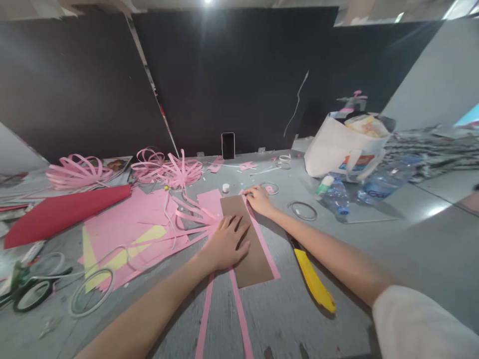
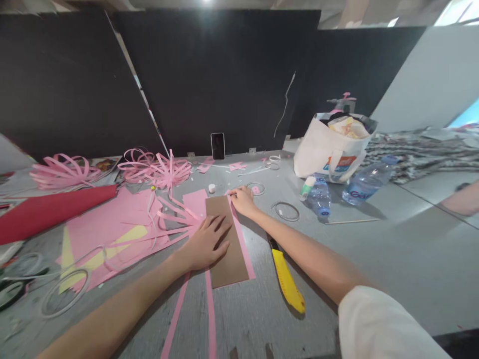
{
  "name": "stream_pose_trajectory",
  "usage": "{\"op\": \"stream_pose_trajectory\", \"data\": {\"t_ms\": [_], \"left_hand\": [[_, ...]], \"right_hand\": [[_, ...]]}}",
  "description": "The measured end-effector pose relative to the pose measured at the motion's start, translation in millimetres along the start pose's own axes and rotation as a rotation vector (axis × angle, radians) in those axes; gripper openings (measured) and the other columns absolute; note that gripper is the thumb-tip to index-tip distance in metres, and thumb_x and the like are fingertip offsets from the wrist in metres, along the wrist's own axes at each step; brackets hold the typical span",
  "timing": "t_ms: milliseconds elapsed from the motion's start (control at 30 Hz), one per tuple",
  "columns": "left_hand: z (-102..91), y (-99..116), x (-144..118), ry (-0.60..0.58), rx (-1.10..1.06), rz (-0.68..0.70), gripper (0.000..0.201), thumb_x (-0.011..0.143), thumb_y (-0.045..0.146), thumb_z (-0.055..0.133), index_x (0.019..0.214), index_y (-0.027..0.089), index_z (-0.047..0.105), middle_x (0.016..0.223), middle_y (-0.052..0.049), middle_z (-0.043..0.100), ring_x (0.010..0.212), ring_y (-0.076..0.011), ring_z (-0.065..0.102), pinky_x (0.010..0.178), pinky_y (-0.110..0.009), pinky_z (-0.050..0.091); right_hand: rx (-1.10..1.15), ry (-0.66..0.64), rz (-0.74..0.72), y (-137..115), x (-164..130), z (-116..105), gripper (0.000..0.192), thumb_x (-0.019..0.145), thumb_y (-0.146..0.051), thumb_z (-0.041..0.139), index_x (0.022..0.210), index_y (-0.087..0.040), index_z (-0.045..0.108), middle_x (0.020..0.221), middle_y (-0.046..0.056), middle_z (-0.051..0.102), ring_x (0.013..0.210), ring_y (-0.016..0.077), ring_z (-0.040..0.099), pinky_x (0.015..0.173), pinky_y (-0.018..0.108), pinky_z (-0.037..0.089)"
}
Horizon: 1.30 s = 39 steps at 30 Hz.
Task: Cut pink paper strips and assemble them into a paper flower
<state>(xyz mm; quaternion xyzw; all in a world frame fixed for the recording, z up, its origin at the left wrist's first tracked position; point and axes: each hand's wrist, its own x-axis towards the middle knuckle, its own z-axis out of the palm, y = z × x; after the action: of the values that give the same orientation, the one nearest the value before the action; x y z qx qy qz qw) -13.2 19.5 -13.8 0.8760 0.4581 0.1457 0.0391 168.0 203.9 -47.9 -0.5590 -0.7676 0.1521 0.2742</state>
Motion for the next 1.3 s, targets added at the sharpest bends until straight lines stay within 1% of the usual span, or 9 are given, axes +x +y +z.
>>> {"op": "stream_pose_trajectory", "data": {"t_ms": [133, 200, 300, 433, 600, 733, 867, 1067, 1300], "left_hand": [[-0.2, 0, 0, -0.006, 0.006, 0.004, 0.055, 0.108, 0.043, 0.05, 0.155, 0.015, 0.055, 0.163, -0.021, 0.048, 0.151, -0.0383, 0.041, 0.126, -0.058, 0.037], [0.4, 0, 0, 0.001, 0.008, 0.009, 0.054, 0.108, 0.042, 0.05, 0.154, 0.015, 0.055, 0.162, -0.022, 0.049, 0.15, -0.0381, 0.042, 0.126, -0.058, 0.037], [1.0, -1, 0, 0.008, 0.005, 0.012, 0.054, 0.108, 0.042, 0.05, 0.155, 0.015, 0.055, 0.162, -0.022, 0.049, 0.15, -0.0383, 0.042, 0.125, -0.058, 0.037], [-0.1, 0, 0, 0.004, 0.0, 0.014, 0.055, 0.108, 0.041, 0.051, 0.155, 0.013, 0.055, 0.162, -0.023, 0.049, 0.149, -0.0395, 0.042, 0.124, -0.059, 0.038], [0.0, 1, 1, 0.009, -0.006, 0.007, 0.055, 0.106, 0.04, 0.053, 0.155, 0.014, 0.057, 0.16, -0.022, 0.051, 0.148, -0.0395, 0.043, 0.124, -0.059, 0.038], [2.5, 1, 1, 0.021, -0.006, -0.012, 0.055, 0.105, 0.039, 0.055, 0.153, 0.013, 0.058, 0.161, -0.023, 0.05, 0.148, -0.0411, 0.042, 0.125, -0.059, 0.038], [3.0, 3, 1, 0.038, -0.009, -0.014, 0.056, 0.104, 0.038, 0.056, 0.153, 0.013, 0.058, 0.161, -0.022, 0.05, 0.148, -0.0405, 0.042, 0.125, -0.058, 0.038], [0.5, 5, 2, 0.056, -0.035, -0.012, 0.053, 0.103, 0.036, 0.056, 0.151, 0.014, 0.06, 0.16, -0.022, 0.052, 0.147, -0.0402, 0.044, 0.124, -0.06, 0.039], [2.9, 4, 3, 0.075, -0.04, -0.008, 0.052, 0.1, 0.036, 0.059, 0.147, 0.014, 0.062, 0.157, -0.023, 0.054, 0.145, -0.0402, 0.045, 0.123, -0.059, 0.041]], "right_hand": [[0.001, -0.03, -0.036, 3, 6, -1, 0.032, 0.098, -0.02, 0.055, 0.101, -0.027, 0.086, 0.12, 0.006, 0.078, 0.123, 0.0275, 0.062, 0.11, 0.04, 0.041], [-0.014, -0.046, -0.048, 3, 10, -3, 0.03, 0.1, -0.023, 0.055, 0.097, -0.025, 0.085, 0.116, 0.009, 0.078, 0.12, 0.0284, 0.063, 0.106, 0.04, 0.044], [-0.05, -0.068, -0.059, 3, 13, -7, 0.031, 0.102, -0.032, 0.058, 0.085, -0.021, 0.082, 0.112, 0.013, 0.076, 0.117, 0.0314, 0.062, 0.102, 0.041, 0.044], [-0.085, -0.105, -0.085, 0, 13, -10, 0.032, 0.099, -0.04, 0.065, 0.075, -0.021, 0.075, 0.106, 0.013, 0.074, 0.118, 0.0331, 0.06, 0.098, 0.04, 0.043], [-0.101, -0.139, -0.112, -3, 11, -13, 0.032, 0.101, -0.04, 0.063, 0.079, -0.02, 0.074, 0.107, 0.013, 0.072, 0.112, 0.0317, 0.061, 0.095, 0.039, 0.043], [-0.091, -0.16, -0.144, -2, 11, -15, 0.027, 0.104, -0.036, 0.058, 0.091, -0.021, 0.076, 0.109, 0.012, 0.073, 0.11, 0.0297, 0.062, 0.095, 0.038, 0.043], [-0.069, -0.186, -0.179, 0, 13, -17, 0.021, 0.104, -0.032, 0.058, 0.1, -0.022, 0.076, 0.11, 0.011, 0.074, 0.106, 0.0266, 0.063, 0.093, 0.035, 0.044], [-0.066, -0.214, -0.175, 2, 18, -18, 0.019, 0.103, -0.033, 0.061, 0.1, -0.022, 0.075, 0.105, 0.009, 0.075, 0.101, 0.0252, 0.064, 0.089, 0.032, 0.045], [-0.077, -0.238, -0.137, -2, 19, -19, 0.019, 0.102, -0.034, 0.061, 0.1, -0.021, 0.075, 0.108, 0.01, 0.075, 0.098, 0.025, 0.064, 0.086, 0.032, 0.045]]}}
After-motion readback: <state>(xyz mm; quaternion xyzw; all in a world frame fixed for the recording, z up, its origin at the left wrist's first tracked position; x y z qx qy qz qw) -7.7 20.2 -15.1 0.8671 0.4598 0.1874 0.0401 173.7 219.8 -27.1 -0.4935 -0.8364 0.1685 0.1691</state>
